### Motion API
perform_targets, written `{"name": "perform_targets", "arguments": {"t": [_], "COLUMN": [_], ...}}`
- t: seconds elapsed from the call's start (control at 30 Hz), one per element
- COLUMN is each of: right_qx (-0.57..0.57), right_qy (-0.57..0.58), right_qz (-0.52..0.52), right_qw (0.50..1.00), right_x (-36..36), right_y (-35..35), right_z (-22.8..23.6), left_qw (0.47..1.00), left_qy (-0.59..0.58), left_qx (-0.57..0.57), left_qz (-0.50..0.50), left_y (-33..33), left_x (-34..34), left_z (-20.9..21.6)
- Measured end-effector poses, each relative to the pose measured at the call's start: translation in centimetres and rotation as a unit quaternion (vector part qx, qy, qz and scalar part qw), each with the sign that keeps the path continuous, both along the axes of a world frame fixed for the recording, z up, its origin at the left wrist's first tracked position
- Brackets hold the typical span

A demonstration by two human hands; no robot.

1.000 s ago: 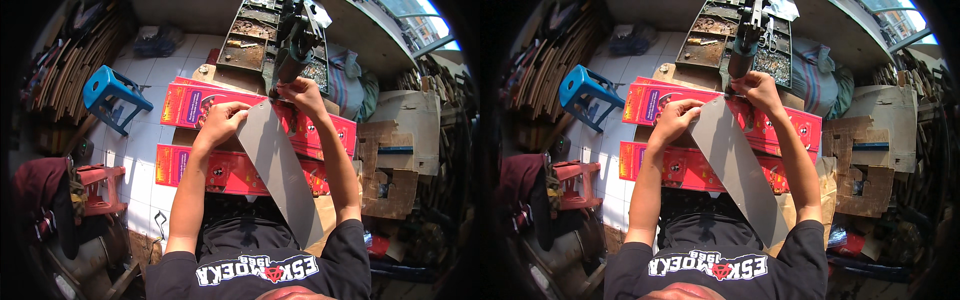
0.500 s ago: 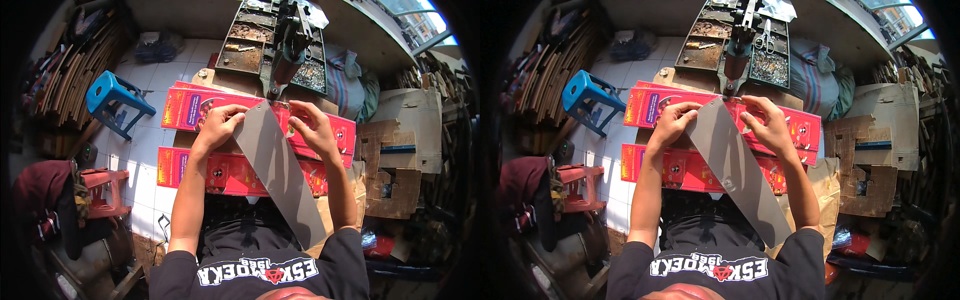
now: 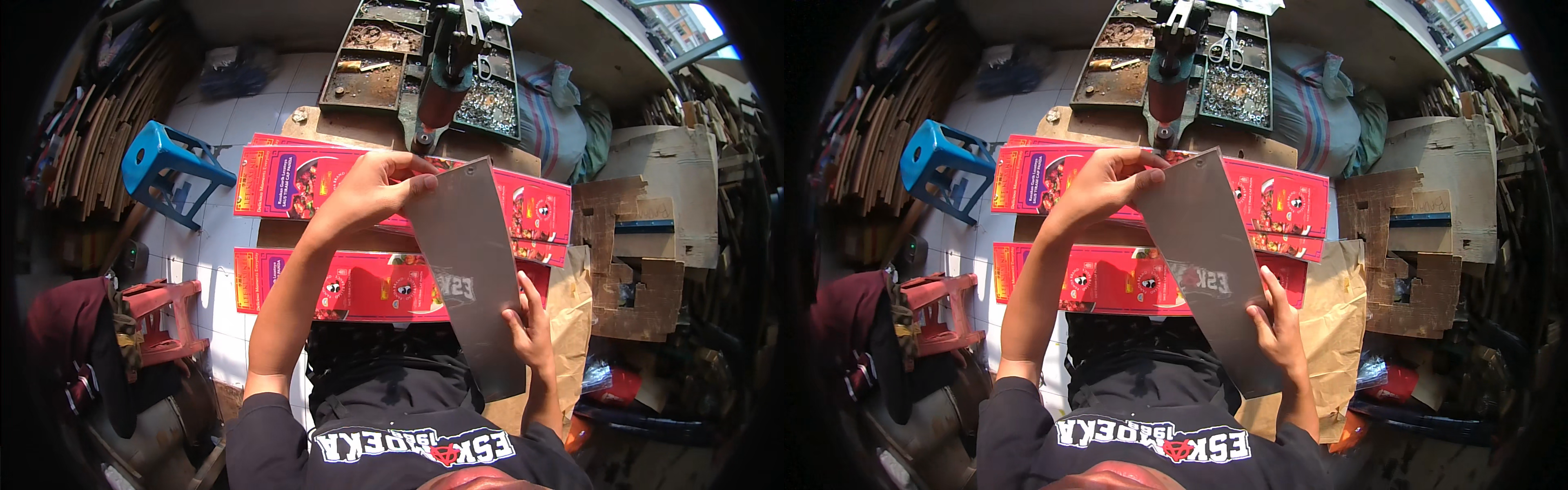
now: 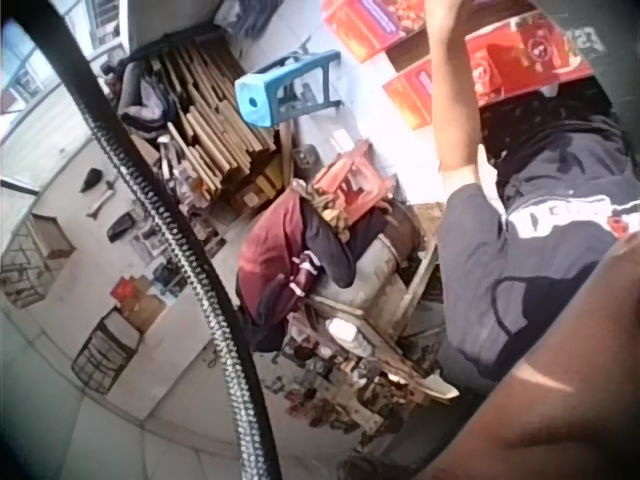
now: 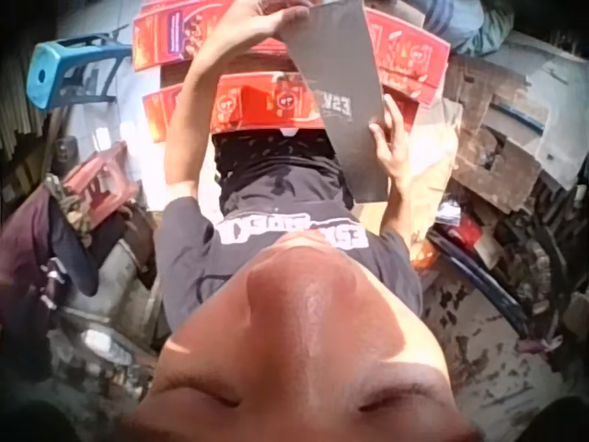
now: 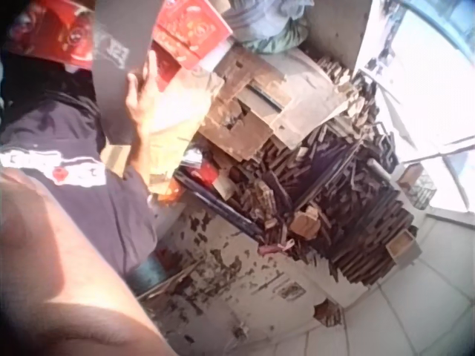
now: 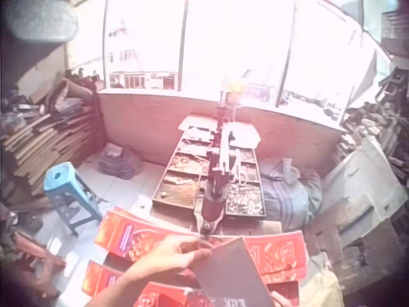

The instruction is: The person aligns a grey rectangular component under a manual press machine to punch holes and then picks up and examines red packaging boxes.

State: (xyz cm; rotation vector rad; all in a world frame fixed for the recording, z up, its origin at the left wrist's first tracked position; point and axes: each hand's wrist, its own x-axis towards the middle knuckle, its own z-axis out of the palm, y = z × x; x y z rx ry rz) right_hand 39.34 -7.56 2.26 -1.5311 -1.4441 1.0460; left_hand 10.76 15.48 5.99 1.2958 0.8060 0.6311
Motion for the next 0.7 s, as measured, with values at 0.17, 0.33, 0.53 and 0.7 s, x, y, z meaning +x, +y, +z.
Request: {"name": "perform_targets", "arguments": {"t": [0.17,0.33,0.53,0.7], "right_qx": [-0.013,0.011,-0.047,-0.014], "right_qy": [0.002,-0.032,-0.022,-0.053], "right_qz": [-0.033,-0.038,-0.036,-0.048], "right_qw": [0.999,0.999,0.998,0.997], "right_x": [0.5,-1.0,-1.6,-2.1], "right_y": [0.6,2.5,4.6,5.8], "right_z": [0.6,1.6,2.0,1.6], "left_qw": [0.998,0.996,0.987,0.981], "left_qy": [0.049,-0.060,-0.121,-0.103], "left_qx": [-0.040,-0.058,-0.047,-0.047], "left_qz": [-0.003,0.022,0.100,0.156], "left_y": [2.4,2.9,2.9,2.6], "left_x": [0.4,-0.2,0.1,0.5], "left_z": [-0.7,-2.6,-4.3,-5.0]}}
